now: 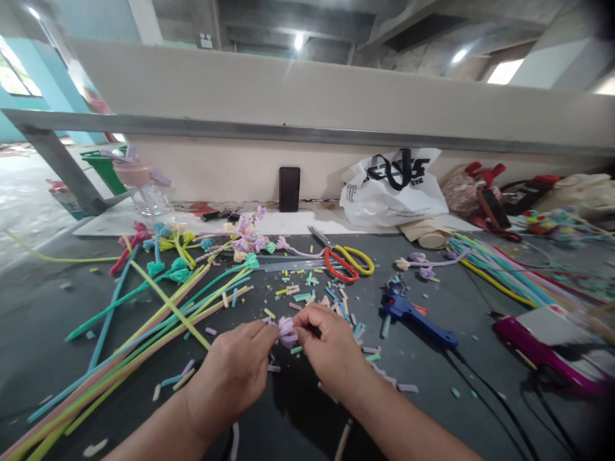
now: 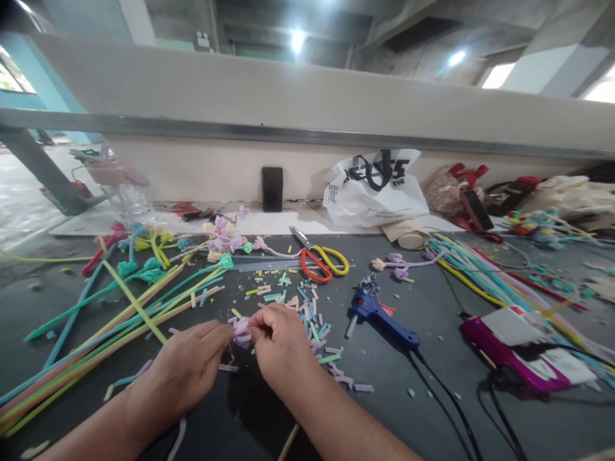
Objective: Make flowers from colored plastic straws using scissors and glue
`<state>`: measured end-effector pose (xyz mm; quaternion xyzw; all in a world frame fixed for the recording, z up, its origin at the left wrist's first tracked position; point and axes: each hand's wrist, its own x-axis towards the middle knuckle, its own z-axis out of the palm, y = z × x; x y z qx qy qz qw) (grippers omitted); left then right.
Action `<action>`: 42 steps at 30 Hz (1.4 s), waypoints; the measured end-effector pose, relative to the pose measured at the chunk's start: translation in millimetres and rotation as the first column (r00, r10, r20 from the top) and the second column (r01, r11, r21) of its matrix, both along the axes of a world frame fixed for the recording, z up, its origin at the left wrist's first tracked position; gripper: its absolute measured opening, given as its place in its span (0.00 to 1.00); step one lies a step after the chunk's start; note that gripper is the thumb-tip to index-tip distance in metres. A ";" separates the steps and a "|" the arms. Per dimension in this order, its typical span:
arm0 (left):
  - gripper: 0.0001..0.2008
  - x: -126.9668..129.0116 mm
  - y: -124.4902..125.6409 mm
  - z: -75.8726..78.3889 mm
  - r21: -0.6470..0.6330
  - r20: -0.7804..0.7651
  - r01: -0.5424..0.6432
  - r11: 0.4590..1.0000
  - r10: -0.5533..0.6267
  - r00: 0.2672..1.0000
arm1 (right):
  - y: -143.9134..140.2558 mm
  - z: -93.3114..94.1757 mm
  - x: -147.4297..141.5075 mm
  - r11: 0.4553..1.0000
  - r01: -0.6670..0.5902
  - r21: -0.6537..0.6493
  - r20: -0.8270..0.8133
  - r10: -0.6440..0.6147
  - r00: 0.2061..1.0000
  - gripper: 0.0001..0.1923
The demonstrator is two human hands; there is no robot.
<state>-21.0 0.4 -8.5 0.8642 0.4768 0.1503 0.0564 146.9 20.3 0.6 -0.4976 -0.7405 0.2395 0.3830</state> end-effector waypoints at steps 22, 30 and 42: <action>0.18 -2.0 9.3 -8.6 -0.719 0.695 0.504 0.478 0.488 0.528 | 0.2 21.6 8.7 0.991 -0.038 -0.131 -0.348 -0.010 0.938 0.07; 0.15 -6.4 4.9 -12.1 -0.647 0.650 0.699 0.303 0.699 0.298 | -2.1 16.9 7.2 0.937 -0.272 -0.218 -0.437 0.156 0.886 0.07; 0.11 -7.4 6.5 -11.4 -0.585 0.652 0.798 0.142 0.667 0.360 | -1.9 25.8 18.7 0.885 -0.399 0.240 -0.088 0.429 0.899 0.03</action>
